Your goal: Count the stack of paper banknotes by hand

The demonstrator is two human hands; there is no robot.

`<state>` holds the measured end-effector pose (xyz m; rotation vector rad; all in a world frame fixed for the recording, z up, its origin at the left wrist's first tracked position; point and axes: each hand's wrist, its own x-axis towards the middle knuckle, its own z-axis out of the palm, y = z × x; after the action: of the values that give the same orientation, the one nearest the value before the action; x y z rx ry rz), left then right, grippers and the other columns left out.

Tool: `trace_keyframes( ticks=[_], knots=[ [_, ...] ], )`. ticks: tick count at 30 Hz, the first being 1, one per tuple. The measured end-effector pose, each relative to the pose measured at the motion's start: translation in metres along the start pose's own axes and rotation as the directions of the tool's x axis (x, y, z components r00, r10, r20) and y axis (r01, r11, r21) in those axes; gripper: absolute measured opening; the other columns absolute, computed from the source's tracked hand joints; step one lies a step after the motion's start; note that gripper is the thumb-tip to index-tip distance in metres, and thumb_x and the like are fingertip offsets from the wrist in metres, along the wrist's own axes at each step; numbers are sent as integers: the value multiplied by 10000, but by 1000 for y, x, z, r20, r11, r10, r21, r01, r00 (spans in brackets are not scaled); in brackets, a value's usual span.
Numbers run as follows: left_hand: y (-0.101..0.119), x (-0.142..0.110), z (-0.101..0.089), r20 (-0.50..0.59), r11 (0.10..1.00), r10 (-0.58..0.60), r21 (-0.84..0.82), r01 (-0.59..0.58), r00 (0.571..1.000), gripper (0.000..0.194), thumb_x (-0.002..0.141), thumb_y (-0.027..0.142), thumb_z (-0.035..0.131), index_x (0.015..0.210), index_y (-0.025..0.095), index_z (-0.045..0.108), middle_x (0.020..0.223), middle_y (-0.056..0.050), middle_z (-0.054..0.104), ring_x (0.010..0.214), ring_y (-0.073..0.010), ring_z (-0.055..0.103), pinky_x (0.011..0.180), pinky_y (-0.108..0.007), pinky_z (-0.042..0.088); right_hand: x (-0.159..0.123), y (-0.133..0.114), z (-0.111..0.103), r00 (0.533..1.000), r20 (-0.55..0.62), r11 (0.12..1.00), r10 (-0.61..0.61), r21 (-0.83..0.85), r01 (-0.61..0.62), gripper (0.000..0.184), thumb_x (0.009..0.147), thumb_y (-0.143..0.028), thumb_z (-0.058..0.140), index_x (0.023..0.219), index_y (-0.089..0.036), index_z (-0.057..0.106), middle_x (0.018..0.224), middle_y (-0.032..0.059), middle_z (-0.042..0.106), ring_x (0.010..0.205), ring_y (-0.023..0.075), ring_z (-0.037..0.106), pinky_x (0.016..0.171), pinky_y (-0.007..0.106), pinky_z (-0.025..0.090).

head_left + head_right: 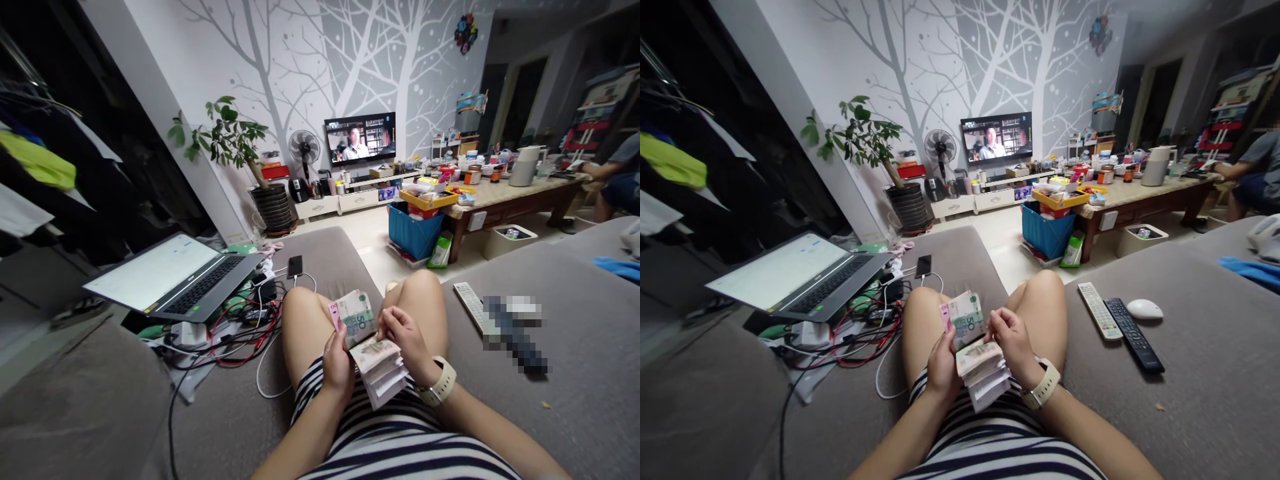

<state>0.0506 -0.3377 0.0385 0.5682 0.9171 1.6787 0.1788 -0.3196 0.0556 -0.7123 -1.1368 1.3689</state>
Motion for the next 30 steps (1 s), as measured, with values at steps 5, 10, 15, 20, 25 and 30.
trace_keyframes(
  ticks=[5,10,15,20,25,30],
  knots=[
    [2,-4,3,74,995,-60,-69,66,995,362,695,308,643,1007,125,654,922,-95,722,922,-254,645,850,-369,460,-1,-1,0,1000,11,999,-24,-38,24,338,762,-468,610,630,-180,493,519,-32,497,495,106,397,498,237,295],
    [4,-6,4,115,992,-87,-76,97,990,407,685,283,659,1060,130,618,950,-103,715,878,-252,659,834,-383,465,0,0,0,997,-64,999,-37,-37,34,330,683,-451,690,677,-182,499,595,-42,459,548,110,398,529,237,325],
    [6,-9,6,154,995,-89,-29,94,984,440,675,294,673,1076,127,605,990,-120,704,862,-259,663,811,-388,477,2,4,-2,997,-70,998,-29,-51,26,342,691,-483,667,677,-186,499,619,-35,450,571,118,399,547,240,345],
    [6,-9,6,156,995,-82,-37,89,984,430,687,287,659,1080,123,607,972,-114,709,880,-260,657,814,-388,473,2,4,-3,999,-40,998,-8,-57,6,321,718,-458,649,657,-176,509,608,-29,454,567,115,399,537,233,341],
    [2,-2,1,19,1000,-21,15,21,1000,367,671,370,652,922,103,676,877,-105,726,906,-270,645,824,-373,468,1,2,-1,999,-41,999,-19,-51,17,286,736,-414,643,661,-172,511,604,-34,452,572,113,400,546,231,331],
    [1,1,1,-18,1000,10,3,-10,1000,397,664,381,654,929,87,684,878,-99,727,921,-263,644,836,-359,465,1,0,0,999,-47,999,-6,-40,4,316,703,-450,662,656,-175,514,598,-35,466,567,116,410,548,234,336]
  ],
)
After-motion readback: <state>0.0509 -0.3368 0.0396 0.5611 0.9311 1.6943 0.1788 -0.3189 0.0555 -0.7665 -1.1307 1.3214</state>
